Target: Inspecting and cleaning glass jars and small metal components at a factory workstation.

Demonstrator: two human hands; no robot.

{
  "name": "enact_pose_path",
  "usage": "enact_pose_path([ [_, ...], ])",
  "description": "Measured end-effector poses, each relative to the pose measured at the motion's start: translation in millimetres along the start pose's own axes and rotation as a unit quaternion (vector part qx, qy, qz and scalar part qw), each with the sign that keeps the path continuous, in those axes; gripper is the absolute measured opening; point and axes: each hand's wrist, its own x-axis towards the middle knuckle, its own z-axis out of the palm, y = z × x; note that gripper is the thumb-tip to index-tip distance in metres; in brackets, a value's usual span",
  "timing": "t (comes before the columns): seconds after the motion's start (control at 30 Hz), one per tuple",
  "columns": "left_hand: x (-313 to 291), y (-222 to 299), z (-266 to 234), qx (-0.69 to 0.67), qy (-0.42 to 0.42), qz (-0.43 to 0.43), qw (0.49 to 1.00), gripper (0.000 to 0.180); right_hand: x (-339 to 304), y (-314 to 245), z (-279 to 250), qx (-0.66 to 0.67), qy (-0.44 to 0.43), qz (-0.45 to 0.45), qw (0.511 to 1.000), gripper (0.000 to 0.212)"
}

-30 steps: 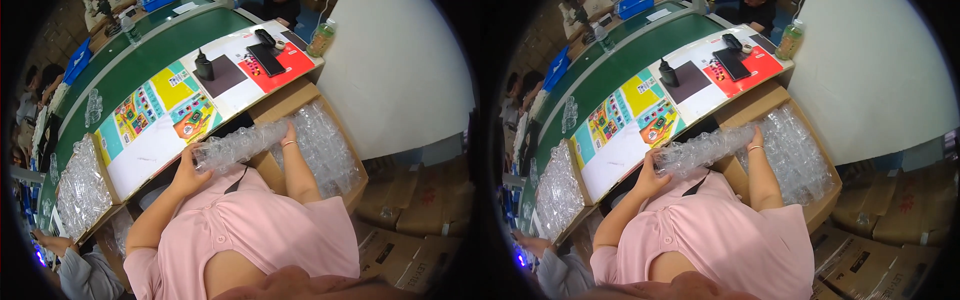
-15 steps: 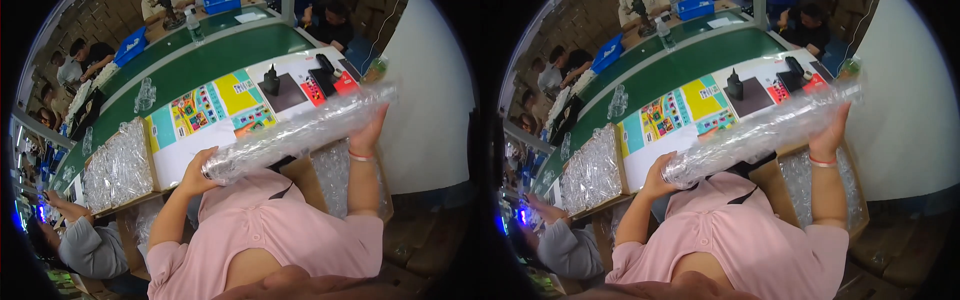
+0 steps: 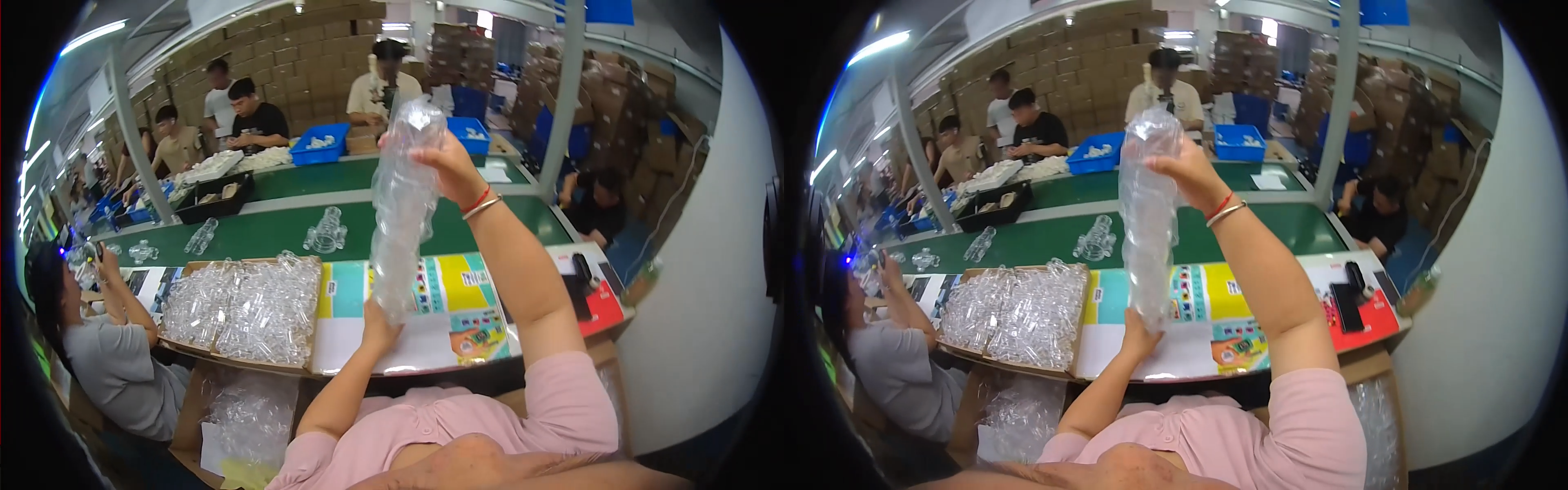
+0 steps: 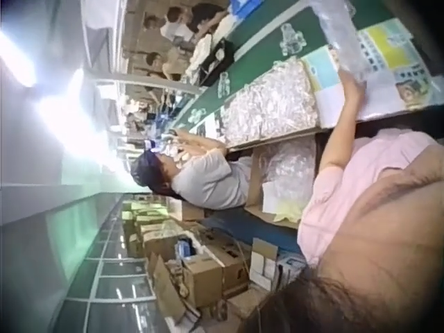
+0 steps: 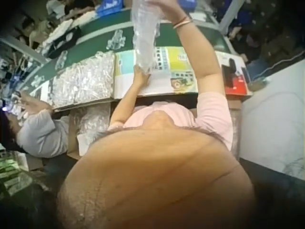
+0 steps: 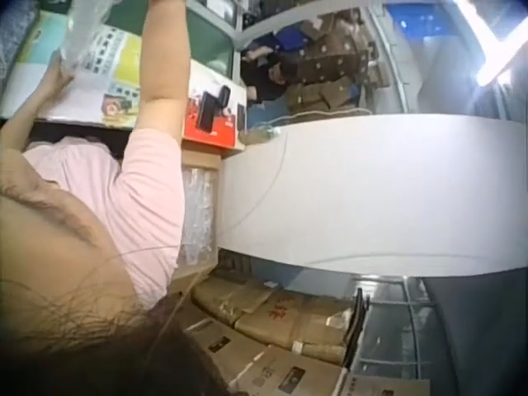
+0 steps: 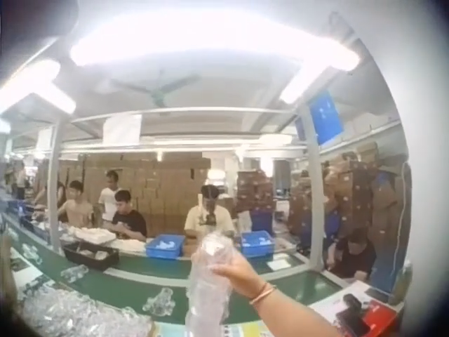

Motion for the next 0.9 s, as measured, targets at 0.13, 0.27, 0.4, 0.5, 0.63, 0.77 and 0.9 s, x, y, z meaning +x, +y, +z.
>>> enact_pose_path([
  [0.13,27,-7,-56,-0.097,-0.065,-0.067,0.991,0.112,24,10,27,0.094,-0.148,0.034,0.984,0.067],
  [0.27,80,32,-96,-0.189,-0.081,0.029,0.978,0.117,35,8,36,0.128,-0.218,0.051,0.966,0.079],
  [0.4,99,63,-92,-0.281,-0.098,-0.098,0.950,0.096,34,3,38,0.139,-0.189,0.048,0.971,0.092],
  [0.5,95,64,-79,-0.213,0.018,-0.041,0.976,0.087,26,-10,39,0.156,-0.102,-0.016,0.982,0.097],
  [0.63,93,59,-70,-0.106,0.075,-0.040,0.991,0.087,13,-22,48,-0.101,-0.057,-0.134,0.984,0.095],
  [0.77,94,59,-66,-0.140,0.075,-0.054,0.986,0.087,21,-10,55,-0.327,0.009,-0.151,0.933,0.086],
  [0.9,94,61,-66,-0.157,0.074,-0.059,0.983,0.089,30,-18,53,-0.326,-0.002,-0.150,0.934,0.084],
])
